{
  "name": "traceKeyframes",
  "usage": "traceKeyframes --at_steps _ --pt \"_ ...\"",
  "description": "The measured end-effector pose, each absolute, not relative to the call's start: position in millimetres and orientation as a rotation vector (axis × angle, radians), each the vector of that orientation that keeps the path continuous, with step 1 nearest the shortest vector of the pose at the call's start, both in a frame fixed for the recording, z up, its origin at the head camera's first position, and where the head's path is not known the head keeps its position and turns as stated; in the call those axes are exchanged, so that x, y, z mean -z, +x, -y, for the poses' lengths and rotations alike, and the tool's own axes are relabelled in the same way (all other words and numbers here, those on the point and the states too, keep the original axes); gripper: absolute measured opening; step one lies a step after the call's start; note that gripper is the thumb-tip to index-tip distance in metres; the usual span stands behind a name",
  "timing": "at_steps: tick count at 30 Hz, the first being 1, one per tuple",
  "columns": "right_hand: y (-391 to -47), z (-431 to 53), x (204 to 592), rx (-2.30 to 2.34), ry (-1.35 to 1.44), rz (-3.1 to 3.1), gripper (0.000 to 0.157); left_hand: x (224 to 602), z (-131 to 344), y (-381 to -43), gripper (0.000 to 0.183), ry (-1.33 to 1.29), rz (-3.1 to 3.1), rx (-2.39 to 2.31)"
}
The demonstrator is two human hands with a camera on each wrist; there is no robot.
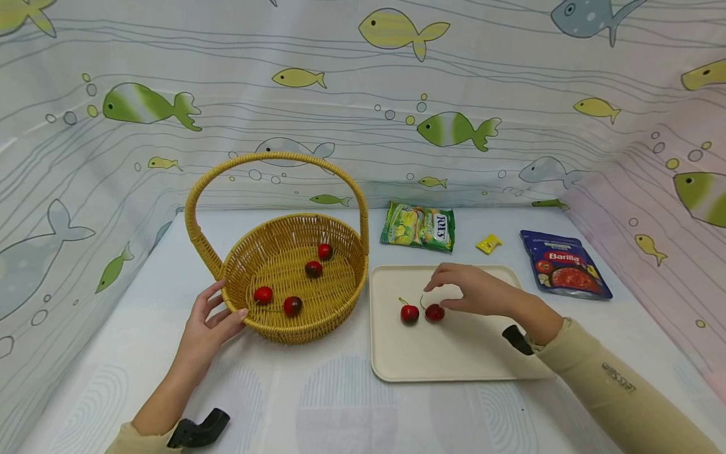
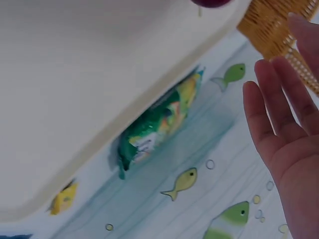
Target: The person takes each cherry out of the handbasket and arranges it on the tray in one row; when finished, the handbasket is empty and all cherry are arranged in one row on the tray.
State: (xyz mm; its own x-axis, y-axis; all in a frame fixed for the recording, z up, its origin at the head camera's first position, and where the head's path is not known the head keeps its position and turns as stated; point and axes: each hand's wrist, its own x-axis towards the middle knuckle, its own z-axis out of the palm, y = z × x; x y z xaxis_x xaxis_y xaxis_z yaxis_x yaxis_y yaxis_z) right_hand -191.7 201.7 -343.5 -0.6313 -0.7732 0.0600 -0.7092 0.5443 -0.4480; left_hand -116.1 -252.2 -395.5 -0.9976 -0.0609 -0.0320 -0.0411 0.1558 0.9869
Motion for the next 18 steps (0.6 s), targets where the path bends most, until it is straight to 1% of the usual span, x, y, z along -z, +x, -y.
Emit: traceKeyframes --at_steps 9,18 --pt "-199.1 -190.0 315.5 0.636 -1.355 -2.687 0.027 396.4 253.9 -116.2 0.074 0.109 2.37 2.046" --pt "-203.6 -169.8 294.5 0.656 -1.376 -2.667 0.026 397.2 253.8 -117.1 0.073 0.114 2.377 2.045"
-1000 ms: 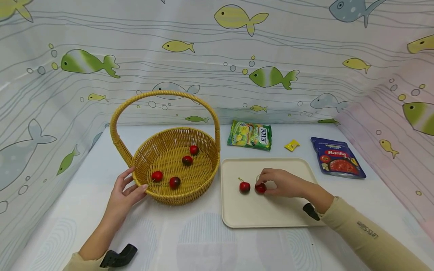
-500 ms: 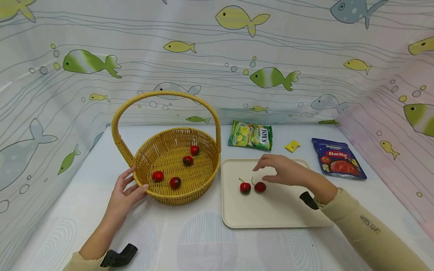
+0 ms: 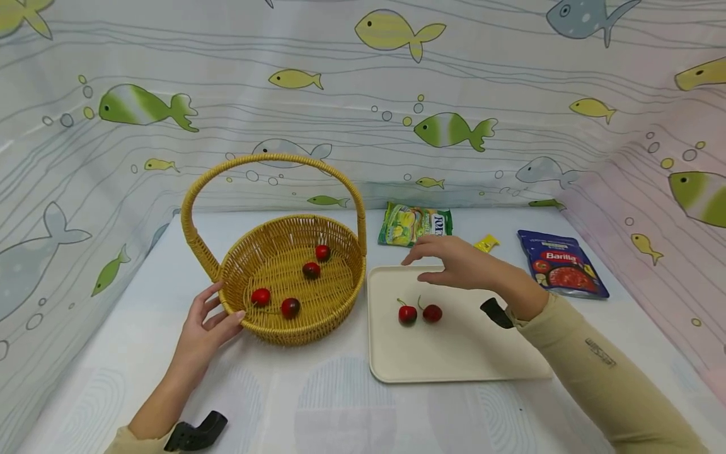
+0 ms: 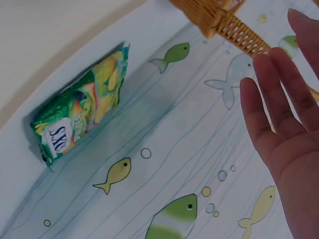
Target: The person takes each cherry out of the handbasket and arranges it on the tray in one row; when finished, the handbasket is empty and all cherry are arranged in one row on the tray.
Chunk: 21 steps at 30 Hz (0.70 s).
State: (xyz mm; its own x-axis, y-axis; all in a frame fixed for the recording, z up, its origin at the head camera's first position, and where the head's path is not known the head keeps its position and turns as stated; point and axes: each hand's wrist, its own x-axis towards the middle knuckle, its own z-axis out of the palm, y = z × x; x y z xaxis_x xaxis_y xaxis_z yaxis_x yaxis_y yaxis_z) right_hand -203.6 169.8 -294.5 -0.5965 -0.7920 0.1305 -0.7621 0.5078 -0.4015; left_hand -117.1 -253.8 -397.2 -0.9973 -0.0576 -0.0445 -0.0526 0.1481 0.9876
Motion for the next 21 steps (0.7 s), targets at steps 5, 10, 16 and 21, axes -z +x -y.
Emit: traceKeyframes --at_steps 5,10,16,21 --pt "-205.6 -154.5 285.0 0.656 -1.406 -2.656 0.027 397.0 253.6 -116.5 0.073 0.103 2.378 2.04" --pt "-209.8 -138.8 281.0 0.658 -1.465 -2.629 0.026 396.1 252.8 -115.2 0.073 0.102 2.381 2.035" --pt "-216.6 -119.0 280.5 0.683 -1.557 -2.586 0.027 395.6 252.0 -114.6 0.073 0.117 2.403 2.004" --pt "-221.0 -101.7 280.5 0.689 -1.581 -2.545 0.028 395.1 251.7 -113.5 0.072 0.117 2.397 2.006"
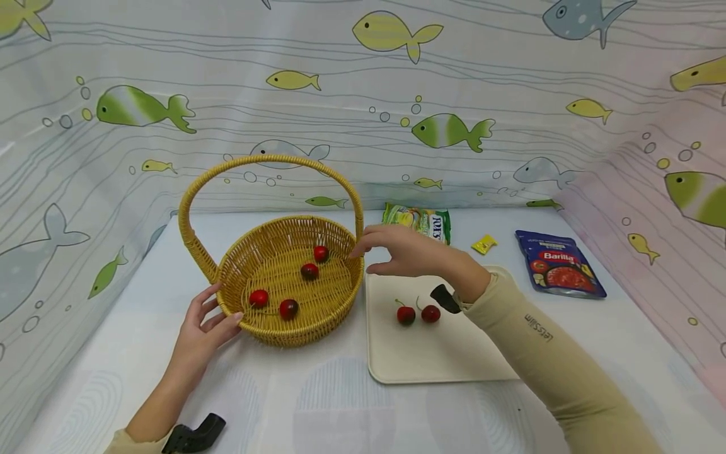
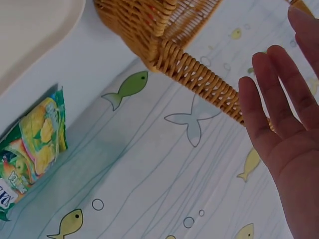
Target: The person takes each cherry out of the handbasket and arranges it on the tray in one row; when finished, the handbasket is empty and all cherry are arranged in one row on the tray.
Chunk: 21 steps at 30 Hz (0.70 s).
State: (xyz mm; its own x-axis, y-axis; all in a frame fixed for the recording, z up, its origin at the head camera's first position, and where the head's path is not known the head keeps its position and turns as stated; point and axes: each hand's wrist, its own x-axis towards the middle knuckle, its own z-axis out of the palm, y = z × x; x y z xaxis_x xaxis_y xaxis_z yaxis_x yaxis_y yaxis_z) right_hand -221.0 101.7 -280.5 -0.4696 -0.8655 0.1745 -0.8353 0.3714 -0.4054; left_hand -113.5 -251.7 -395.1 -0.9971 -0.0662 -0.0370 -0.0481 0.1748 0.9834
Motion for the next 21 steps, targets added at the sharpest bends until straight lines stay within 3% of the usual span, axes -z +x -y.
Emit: traceKeyframes --at_steps 21 --pt "-241.0 -38.4 282.9 0.663 -1.628 -2.391 0.028 395.1 252.4 -116.0 0.072 0.11 2.378 2.038"
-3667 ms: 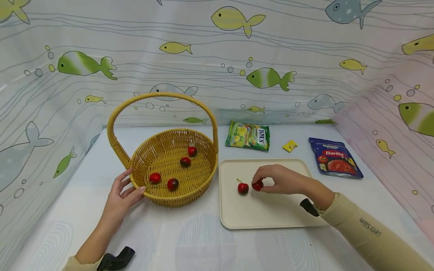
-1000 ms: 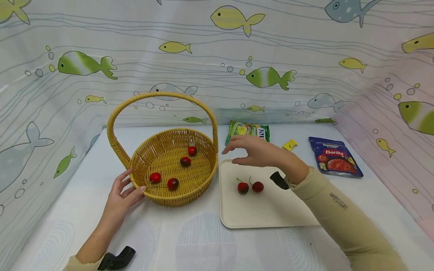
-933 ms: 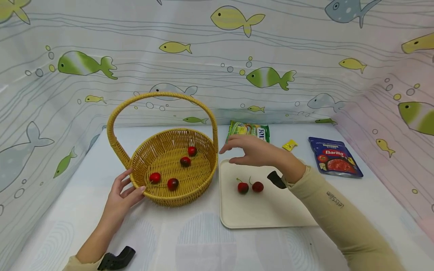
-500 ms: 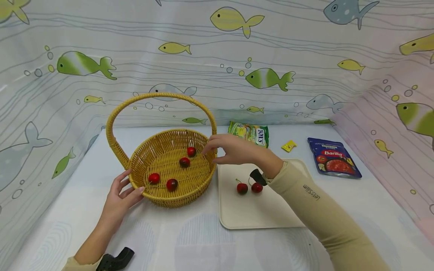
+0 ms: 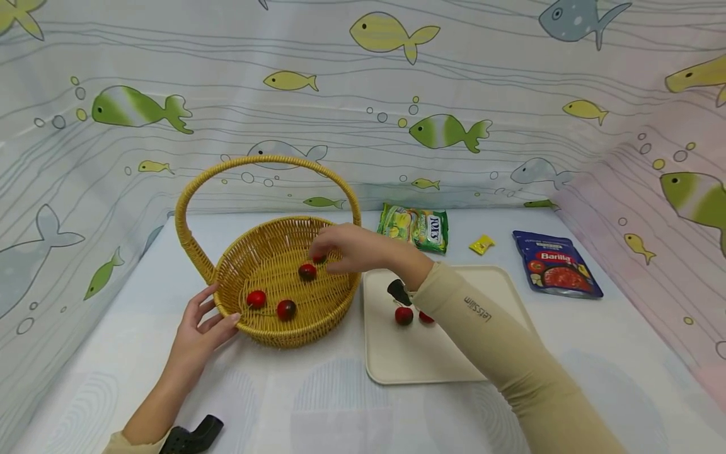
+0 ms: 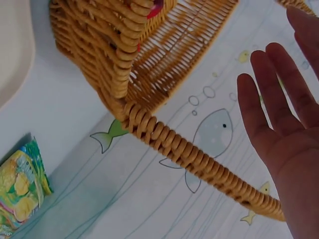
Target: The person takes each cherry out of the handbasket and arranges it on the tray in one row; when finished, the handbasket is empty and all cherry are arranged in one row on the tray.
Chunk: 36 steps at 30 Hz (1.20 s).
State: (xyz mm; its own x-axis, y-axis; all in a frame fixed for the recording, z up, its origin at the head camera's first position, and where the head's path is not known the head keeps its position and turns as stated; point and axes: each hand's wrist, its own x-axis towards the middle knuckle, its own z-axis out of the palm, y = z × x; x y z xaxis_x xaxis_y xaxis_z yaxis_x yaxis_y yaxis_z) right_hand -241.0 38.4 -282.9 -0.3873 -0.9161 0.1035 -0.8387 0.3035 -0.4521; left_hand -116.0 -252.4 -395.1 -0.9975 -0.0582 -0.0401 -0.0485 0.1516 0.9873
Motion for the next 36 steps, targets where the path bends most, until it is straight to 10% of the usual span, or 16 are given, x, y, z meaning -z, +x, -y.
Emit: traceKeyframes --at_steps 36 --pt "-302.7 39.2 310.0 0.759 -1.14 -2.402 0.031 395.7 252.3 -117.9 0.072 0.107 2.377 2.038"
